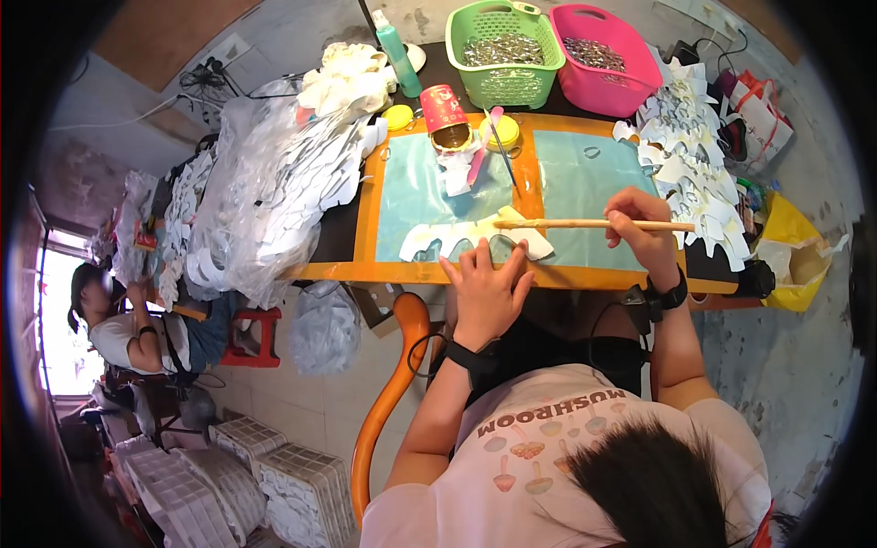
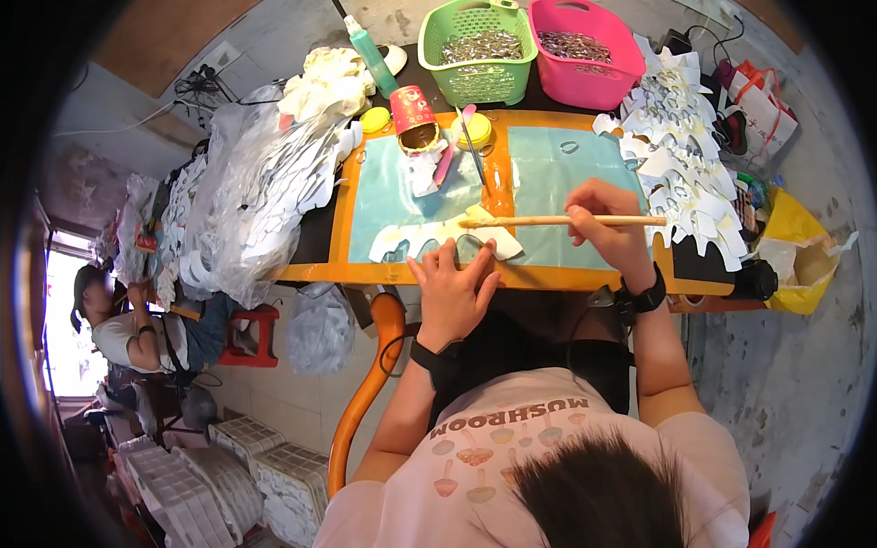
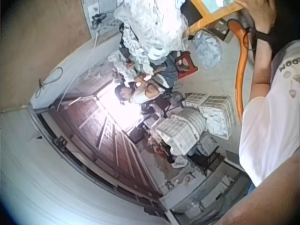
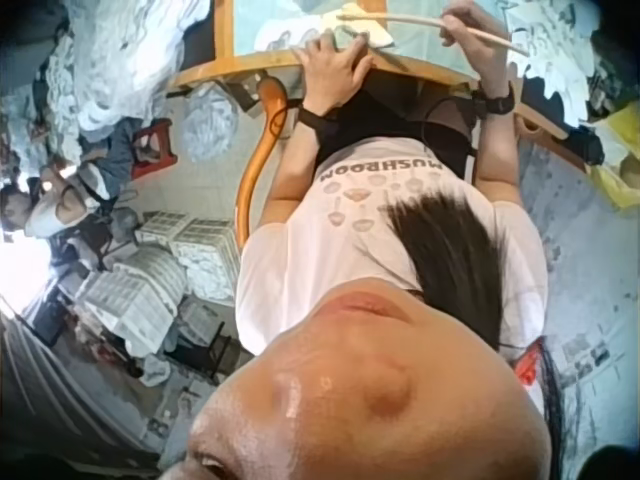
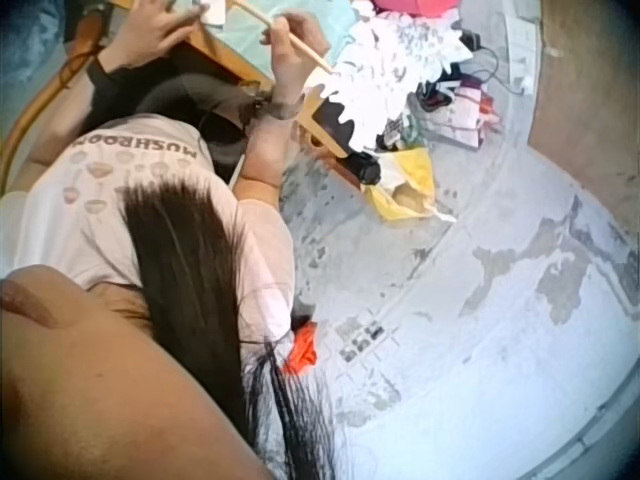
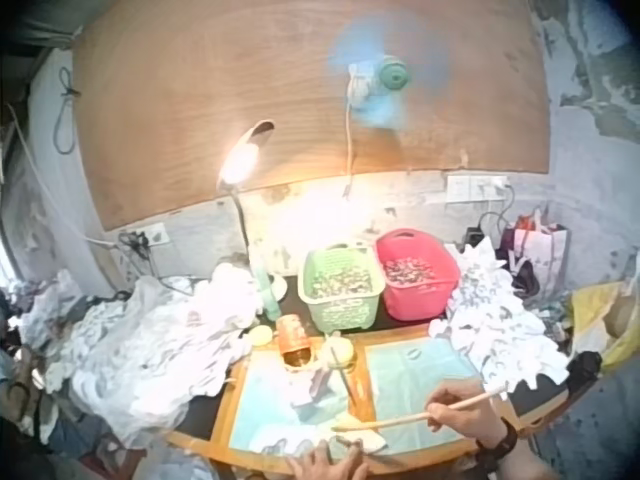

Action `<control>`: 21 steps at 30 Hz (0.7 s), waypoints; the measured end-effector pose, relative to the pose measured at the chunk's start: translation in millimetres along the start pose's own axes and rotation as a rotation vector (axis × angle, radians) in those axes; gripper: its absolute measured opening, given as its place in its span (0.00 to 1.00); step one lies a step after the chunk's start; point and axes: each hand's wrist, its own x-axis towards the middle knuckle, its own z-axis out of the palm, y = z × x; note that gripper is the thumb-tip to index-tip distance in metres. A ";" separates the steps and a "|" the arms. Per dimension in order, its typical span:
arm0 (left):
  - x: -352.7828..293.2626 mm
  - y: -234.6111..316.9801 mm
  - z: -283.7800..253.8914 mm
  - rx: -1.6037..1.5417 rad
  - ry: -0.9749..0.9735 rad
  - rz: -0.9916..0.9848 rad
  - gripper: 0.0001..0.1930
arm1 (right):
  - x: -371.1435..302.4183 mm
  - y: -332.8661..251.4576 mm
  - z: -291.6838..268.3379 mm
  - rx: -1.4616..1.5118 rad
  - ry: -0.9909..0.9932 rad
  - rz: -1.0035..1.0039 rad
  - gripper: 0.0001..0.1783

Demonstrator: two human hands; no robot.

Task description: Applying glue to a white shoe upper component using a brush.

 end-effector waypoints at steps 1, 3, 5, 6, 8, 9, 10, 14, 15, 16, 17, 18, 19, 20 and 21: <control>0.2 -0.9 0.2 0.001 0.002 0.003 0.24 | 0.7 0.4 5.9 -0.001 -0.005 0.004 0.04; 0.0 -1.6 2.0 0.006 0.007 0.017 0.24 | -1.0 1.5 5.3 -0.013 0.019 0.021 0.04; -1.0 -3.2 2.3 0.021 0.021 0.030 0.24 | -2.0 3.2 -2.9 -0.029 0.068 0.040 0.04; -1.1 -3.1 1.8 0.017 0.023 0.025 0.24 | -1.9 4.0 -6.3 -0.027 0.079 0.025 0.03; -0.9 -1.5 1.6 0.008 0.022 0.020 0.25 | -2.2 4.0 -11.6 -0.023 0.106 -0.002 0.03; -0.9 -1.1 1.5 0.004 0.018 0.011 0.24 | -2.2 4.5 -9.9 -0.033 0.088 -0.004 0.03; -0.6 -0.1 1.7 -0.002 0.013 0.004 0.24 | -1.6 2.3 -5.7 -0.045 0.072 -0.006 0.03; -0.6 8.4 2.0 0.005 0.023 -0.025 0.23 | -6.5 1.2 -13.5 -0.031 0.208 -0.082 0.02; 1.2 13.2 1.5 0.016 0.045 -0.041 0.22 | -7.9 0.7 -18.0 -0.023 0.260 -0.109 0.02; 3.0 21.0 0.6 0.024 0.063 -0.055 0.21 | -10.7 -0.8 -24.2 0.013 0.328 -0.144 0.02; 4.9 27.7 -0.3 0.032 0.081 -0.068 0.20 | -13.7 -1.7 -31.6 0.066 0.387 -0.157 0.02; 9.7 31.8 -1.0 0.076 0.113 -0.046 0.17 | -16.7 -2.5 -39.5 0.120 0.446 -0.170 0.03; 16.7 36.7 -0.4 0.112 0.144 -0.021 0.15 | -20.9 -4.7 -48.3 0.167 0.507 -0.183 0.03; 21.3 41.2 0.6 0.147 0.176 0.003 0.13 | -24.1 -8.3 -54.8 0.176 0.561 -0.229 0.04; 21.4 39.9 7.7 0.115 0.142 0.036 0.11 | -30.9 -9.8 -62.5 0.197 0.606 -0.239 0.04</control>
